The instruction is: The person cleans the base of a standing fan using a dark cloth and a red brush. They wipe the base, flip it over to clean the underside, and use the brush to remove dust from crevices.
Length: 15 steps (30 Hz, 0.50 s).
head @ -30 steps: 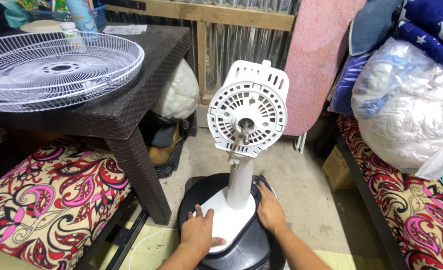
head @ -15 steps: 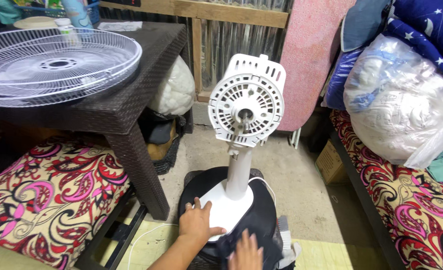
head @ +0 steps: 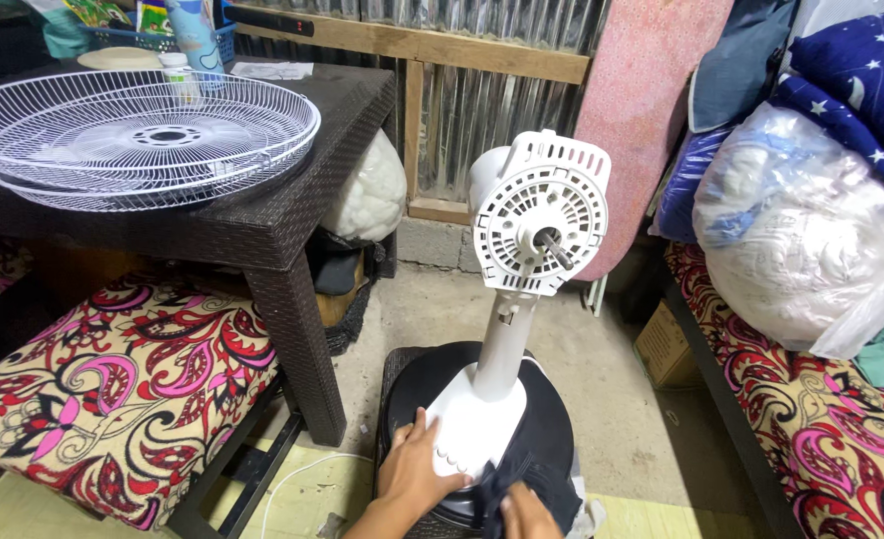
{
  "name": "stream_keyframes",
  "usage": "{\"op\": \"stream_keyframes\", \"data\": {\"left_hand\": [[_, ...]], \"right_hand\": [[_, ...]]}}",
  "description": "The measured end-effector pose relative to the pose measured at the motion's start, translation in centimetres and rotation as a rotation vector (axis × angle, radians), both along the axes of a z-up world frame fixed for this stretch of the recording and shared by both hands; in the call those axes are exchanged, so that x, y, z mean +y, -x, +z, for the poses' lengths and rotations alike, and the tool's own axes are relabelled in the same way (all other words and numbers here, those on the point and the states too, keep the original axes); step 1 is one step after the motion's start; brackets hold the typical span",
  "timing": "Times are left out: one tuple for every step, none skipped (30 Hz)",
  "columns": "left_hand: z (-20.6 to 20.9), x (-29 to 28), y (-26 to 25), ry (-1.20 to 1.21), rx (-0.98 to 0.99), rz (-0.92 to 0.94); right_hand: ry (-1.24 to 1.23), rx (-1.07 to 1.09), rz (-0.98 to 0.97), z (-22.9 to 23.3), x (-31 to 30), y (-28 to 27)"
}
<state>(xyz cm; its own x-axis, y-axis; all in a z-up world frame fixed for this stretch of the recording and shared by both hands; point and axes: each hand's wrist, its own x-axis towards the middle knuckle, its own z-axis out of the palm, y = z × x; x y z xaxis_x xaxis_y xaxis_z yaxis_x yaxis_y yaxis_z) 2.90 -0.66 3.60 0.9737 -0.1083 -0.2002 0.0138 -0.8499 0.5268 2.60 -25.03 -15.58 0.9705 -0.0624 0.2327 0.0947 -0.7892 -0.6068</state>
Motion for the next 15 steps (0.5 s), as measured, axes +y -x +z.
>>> {"op": "stream_keyframes", "data": {"left_hand": [[-0.7, 0.2, 0.3, 0.109, 0.003, 0.064], [-1.5, 0.3, 0.7, 0.217, 0.007, 0.127], [-2.5, 0.5, 1.0, 0.326, 0.01, 0.195], [-3.6, 0.3, 1.3, 0.324, -0.048, 0.182], [-4.6, 0.0, 1.5, 0.319, -0.107, 0.17], [-5.6, -0.2, 1.4, 0.315, -0.166, 0.158], [-6.5, -0.3, 1.3, 0.325, -0.177, 0.165], [-7.3, -0.4, 1.1, 0.336, -0.188, 0.172], [-8.0, -0.5, 0.8, 0.348, -0.199, 0.182], [-8.4, -0.6, 0.6, 0.346, -0.258, 0.159], [-8.8, -0.6, 0.6, 0.339, -0.314, 0.139], [-9.0, -0.6, 0.7, 0.332, -0.37, 0.119], [-9.2, -0.7, 0.8, 0.345, -0.299, 0.139], [-9.3, -0.7, 1.1, 0.359, -0.227, 0.158], [-9.3, -0.7, 1.1, 0.372, -0.161, 0.175]], "right_hand": [[-0.097, -0.015, -0.044, 1.2, -0.4, -0.4], [-0.172, -0.045, -0.077, 2.4, -0.6, -0.6], [-0.162, -0.104, -0.075, 4.0, -0.2, -0.5], [-0.112, -0.167, -0.058, 5.7, 0.5, -0.7], [-0.034, -0.238, -0.025, 7.5, 1.5, -1.1], [0.053, -0.204, 0.018, 9.0, 3.0, -1.0], [0.14, -0.168, 0.06, 10.1, 4.9, -0.5], [0.226, -0.131, 0.102, 11.2, 6.5, -0.3], [0.258, -0.119, 0.179, 12.3, 7.6, -0.6], [0.29, -0.107, 0.257, 13.2, 8.7, -1.1], [0.318, -0.094, 0.337, 14.0, 9.6, -1.8], [0.318, -0.049, 0.44, 14.8, 10.0, -3.1], [0.318, -0.003, 0.539, 15.4, 10.2, -4.7], [0.318, 0.043, 0.638, 15.8, 10.5, -6.2], [0.348, 0.164, 0.633, 16.2, 11.0, -8.0]]}}
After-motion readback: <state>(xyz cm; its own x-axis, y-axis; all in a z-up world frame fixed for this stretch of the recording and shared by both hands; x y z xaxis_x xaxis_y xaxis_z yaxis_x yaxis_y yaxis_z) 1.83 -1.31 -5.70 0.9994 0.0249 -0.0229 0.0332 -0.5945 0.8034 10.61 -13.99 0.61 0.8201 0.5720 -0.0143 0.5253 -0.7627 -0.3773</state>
